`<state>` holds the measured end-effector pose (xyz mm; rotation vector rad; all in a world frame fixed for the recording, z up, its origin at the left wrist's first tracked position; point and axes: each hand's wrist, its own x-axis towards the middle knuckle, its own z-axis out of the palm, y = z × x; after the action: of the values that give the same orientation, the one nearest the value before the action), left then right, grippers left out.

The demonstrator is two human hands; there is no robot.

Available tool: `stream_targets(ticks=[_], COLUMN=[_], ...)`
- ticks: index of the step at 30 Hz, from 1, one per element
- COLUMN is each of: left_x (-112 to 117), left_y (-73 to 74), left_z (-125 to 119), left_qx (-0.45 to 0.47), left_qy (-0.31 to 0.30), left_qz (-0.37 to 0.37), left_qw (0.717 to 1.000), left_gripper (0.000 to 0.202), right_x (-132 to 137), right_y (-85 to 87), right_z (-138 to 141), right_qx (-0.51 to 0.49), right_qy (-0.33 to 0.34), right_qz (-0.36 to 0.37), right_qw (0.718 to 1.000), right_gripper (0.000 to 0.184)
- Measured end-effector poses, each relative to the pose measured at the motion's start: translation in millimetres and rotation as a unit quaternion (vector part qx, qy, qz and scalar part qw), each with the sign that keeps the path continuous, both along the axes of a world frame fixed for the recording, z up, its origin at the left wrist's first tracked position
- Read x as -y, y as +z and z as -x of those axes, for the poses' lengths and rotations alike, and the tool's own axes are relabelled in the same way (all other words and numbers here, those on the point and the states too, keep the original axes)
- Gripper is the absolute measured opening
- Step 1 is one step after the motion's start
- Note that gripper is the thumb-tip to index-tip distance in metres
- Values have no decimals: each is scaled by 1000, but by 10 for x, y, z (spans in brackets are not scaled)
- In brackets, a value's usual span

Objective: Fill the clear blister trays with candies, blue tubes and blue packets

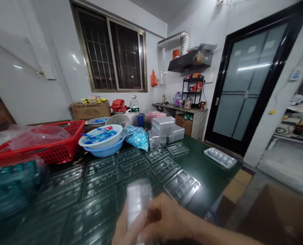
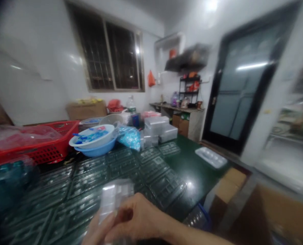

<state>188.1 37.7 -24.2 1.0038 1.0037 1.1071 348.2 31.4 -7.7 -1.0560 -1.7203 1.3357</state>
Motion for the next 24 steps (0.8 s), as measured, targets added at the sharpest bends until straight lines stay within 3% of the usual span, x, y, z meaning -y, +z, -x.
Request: stream_targets(ticks=[3, 6, 10, 13, 15, 19, 22, 24], left_x=[106, 189, 248, 232, 155, -131, -283, -301], left_y=[88, 156, 191, 175, 135, 7, -57, -63], left_z=[-122, -158, -167, -134, -65, 109, 153, 142], left_qx=[32, 64, 52, 46, 46, 6, 12, 29], left_qy=[-78, -143, -102, -67, -54, -38, -58, -78], left_qz=[17, 31, 34, 21, 24, 54, 85, 104], left_qw=[996, 987, 993, 996, 997, 998, 995, 991], left_gripper=[69, 69, 63, 68, 60, 20, 20, 27], right_x=[228, 274, 341, 451, 497, 383, 122, -89], right_y=[37, 37, 59, 151, 205, 176, 26, -116], right_z=[43, -32, 13, 75, 12, -582, -1279, -1672], right_qx=[-77, -96, -85, -87, -110, -208, -289, -300], right_qy=[-4, -10, -14, -42, -74, -194, -356, -419], right_qz=[78, 115, 112, 61, 19, -7, 36, 51], right_qw=[994, 989, 990, 993, 991, 959, 888, 856], right_gripper=[35, 32, 27, 20, 17, 18, 21, 20])
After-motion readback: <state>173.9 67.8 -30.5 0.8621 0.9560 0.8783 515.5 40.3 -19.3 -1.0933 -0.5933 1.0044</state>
